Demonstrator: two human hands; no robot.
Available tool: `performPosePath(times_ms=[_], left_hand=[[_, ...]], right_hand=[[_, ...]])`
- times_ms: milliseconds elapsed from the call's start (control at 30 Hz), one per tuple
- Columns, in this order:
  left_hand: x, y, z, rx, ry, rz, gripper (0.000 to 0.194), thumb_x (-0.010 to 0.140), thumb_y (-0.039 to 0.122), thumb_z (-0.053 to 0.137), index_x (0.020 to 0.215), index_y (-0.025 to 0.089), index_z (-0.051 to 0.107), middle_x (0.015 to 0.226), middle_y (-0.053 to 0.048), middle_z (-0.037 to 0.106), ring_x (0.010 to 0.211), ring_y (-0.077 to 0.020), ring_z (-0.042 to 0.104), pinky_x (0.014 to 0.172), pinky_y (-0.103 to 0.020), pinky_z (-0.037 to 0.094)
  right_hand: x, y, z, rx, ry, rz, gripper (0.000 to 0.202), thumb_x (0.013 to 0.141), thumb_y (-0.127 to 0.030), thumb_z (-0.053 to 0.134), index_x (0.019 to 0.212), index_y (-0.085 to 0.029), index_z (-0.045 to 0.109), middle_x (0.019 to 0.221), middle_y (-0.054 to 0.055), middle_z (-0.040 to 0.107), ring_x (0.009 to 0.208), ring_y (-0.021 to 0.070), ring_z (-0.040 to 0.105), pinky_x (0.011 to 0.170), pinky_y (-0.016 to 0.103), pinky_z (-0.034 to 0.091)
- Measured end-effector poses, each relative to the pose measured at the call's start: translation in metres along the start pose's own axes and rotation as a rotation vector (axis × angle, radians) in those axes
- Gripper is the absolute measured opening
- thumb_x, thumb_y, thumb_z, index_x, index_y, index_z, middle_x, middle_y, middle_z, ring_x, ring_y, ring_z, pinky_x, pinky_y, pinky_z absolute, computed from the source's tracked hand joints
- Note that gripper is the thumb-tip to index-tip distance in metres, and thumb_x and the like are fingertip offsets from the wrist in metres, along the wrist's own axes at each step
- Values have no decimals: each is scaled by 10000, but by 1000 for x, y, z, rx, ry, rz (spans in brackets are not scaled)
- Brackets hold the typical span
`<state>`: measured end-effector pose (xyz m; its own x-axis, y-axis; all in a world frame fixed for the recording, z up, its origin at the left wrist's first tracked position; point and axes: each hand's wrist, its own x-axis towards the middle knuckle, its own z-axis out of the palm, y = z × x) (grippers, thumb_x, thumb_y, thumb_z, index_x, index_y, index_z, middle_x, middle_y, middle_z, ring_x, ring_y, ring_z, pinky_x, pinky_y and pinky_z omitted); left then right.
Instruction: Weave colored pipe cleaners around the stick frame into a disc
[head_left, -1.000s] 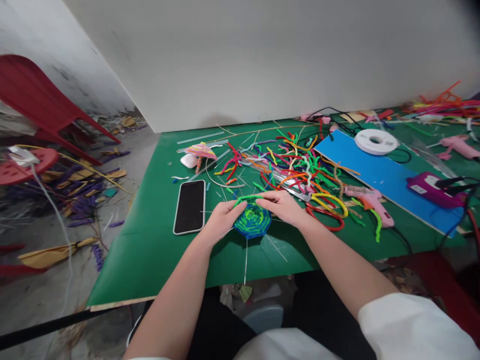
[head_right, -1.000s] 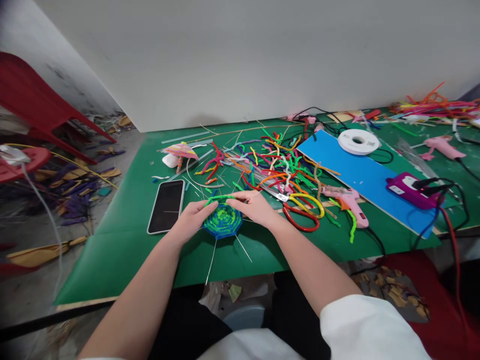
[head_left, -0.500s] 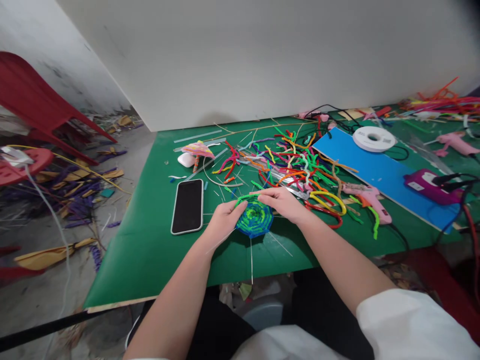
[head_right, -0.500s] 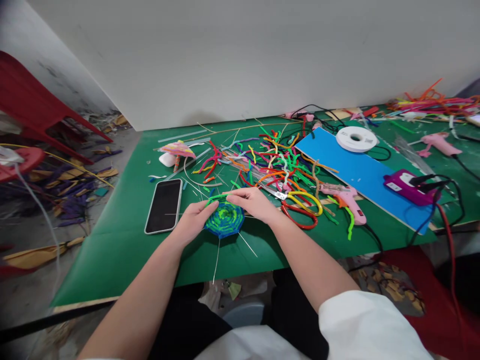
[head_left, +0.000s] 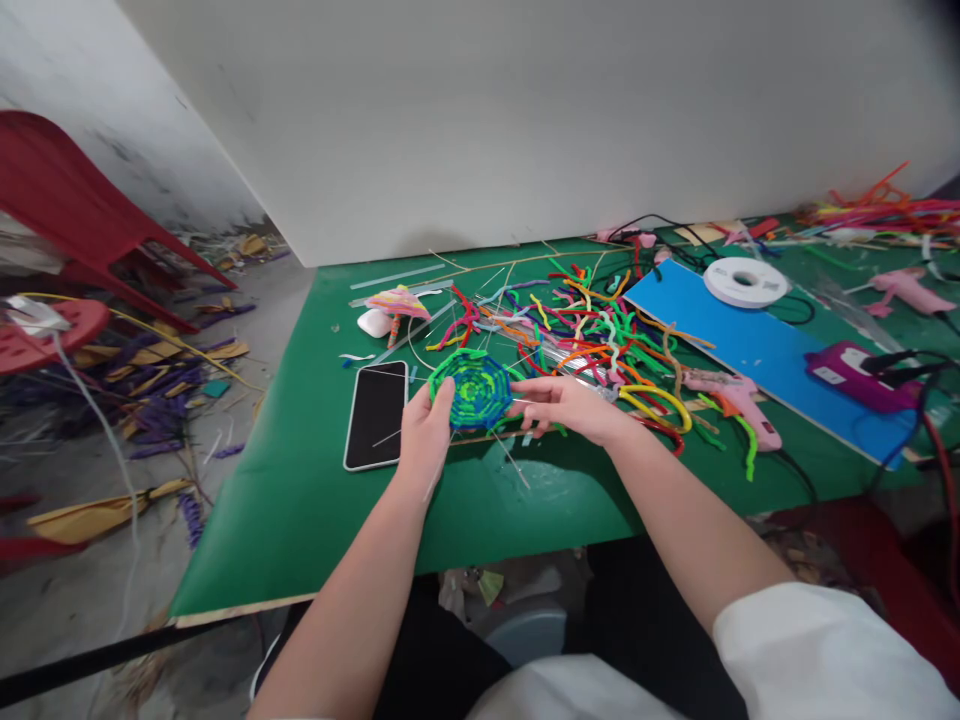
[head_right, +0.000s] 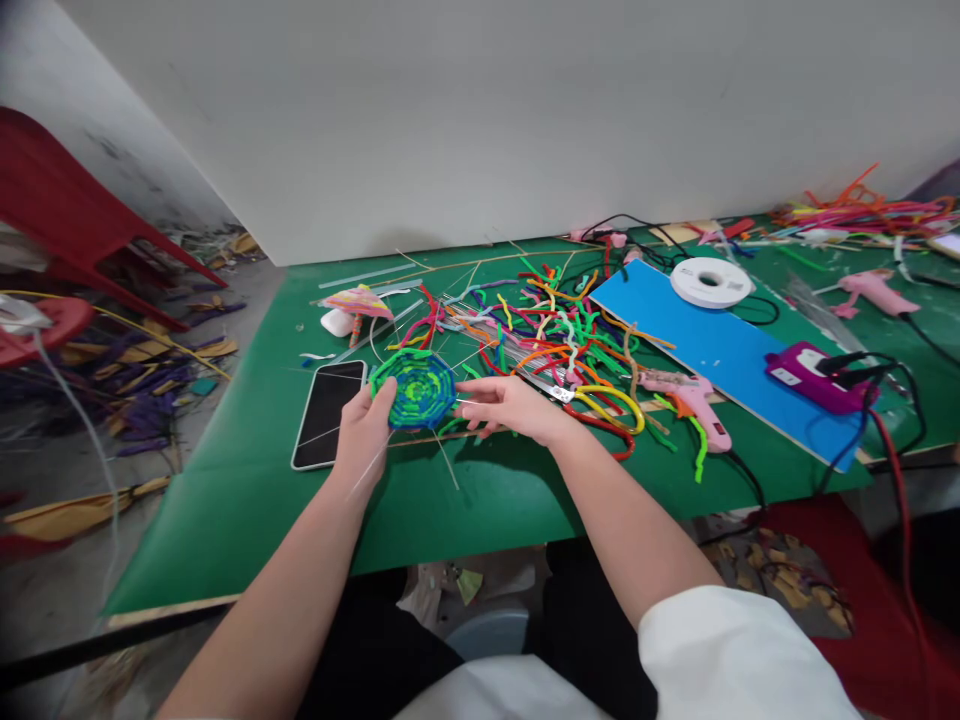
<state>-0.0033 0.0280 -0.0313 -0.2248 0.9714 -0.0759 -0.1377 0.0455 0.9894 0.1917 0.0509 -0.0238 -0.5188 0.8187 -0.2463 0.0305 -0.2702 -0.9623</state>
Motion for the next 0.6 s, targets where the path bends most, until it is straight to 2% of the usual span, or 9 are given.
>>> performPosePath(times_ms=[100, 167, 233, 267, 300, 433, 500, 600], left_hand=[[-6, 5, 1, 35, -191, -89, 353, 707, 392, 602, 984, 174, 580, 890, -48, 638, 697, -169, 609, 519, -264, 509], [-9, 12, -4, 27, -413, -160, 434, 664, 304, 661, 1069, 203, 546, 1045, -64, 608, 849, -206, 605, 627, -311, 532], [-9, 20, -14, 3, -672, -241, 567, 618, 190, 696, 1151, 232, 508, 1177, -75, 548, 1008, -235, 556, 792, -357, 499], [-8, 25, -21, -17, -777, -294, 620, 612, 153, 692, 1189, 245, 486, 1218, -82, 522, 1058, -251, 531, 846, -381, 471], [-6, 29, -27, -45, -830, -337, 655, 619, 136, 678, 1223, 260, 458, 1230, -89, 514, 1090, -264, 512, 869, -400, 454], [1, 36, -41, -188, -826, -422, 714, 617, 184, 648, 1280, 269, 398, 1222, -113, 522, 1081, -312, 519, 850, -459, 454], [0, 34, -37, -193, -796, -447, 658, 631, 249, 643, 1255, 246, 433, 1168, -121, 561, 1019, -306, 560, 801, -446, 485], [-4, 25, -24, -80, -694, -483, 509, 695, 289, 618, 1186, 228, 498, 1035, -108, 631, 809, -231, 636, 649, -357, 538]], right_hand=[[4, 2, 6, 31, 116, -51, 313, 652, -335, 673, 897, -145, 635, 708, 21, 644, 579, 95, 585, 512, 217, 512], [6, 3, 5, 69, 188, -87, 244, 645, -350, 674, 756, -138, 633, 616, -3, 607, 533, 85, 562, 519, 222, 512], [7, 2, 2, 95, 244, -85, 241, 645, -365, 670, 719, -140, 627, 574, -13, 589, 503, 81, 549, 523, 229, 509], [6, 2, -1, 88, 261, -76, 247, 643, -372, 669, 720, -141, 630, 566, -13, 588, 493, 81, 545, 521, 230, 505], [6, 1, -3, 67, 267, -67, 257, 641, -382, 667, 722, -140, 635, 561, -13, 587, 486, 82, 542, 517, 230, 499], [2, -1, -5, -81, 263, -67, 296, 630, -411, 662, 739, -136, 654, 540, -19, 574, 460, 76, 511, 484, 224, 464], [1, -2, -2, -150, 257, -78, 303, 638, -414, 651, 755, -135, 663, 542, -20, 573, 459, 74, 501, 479, 223, 449], [0, -5, 2, -217, 200, -87, 292, 643, -392, 649, 784, -137, 677, 548, -18, 582, 476, 80, 512, 498, 229, 448]])
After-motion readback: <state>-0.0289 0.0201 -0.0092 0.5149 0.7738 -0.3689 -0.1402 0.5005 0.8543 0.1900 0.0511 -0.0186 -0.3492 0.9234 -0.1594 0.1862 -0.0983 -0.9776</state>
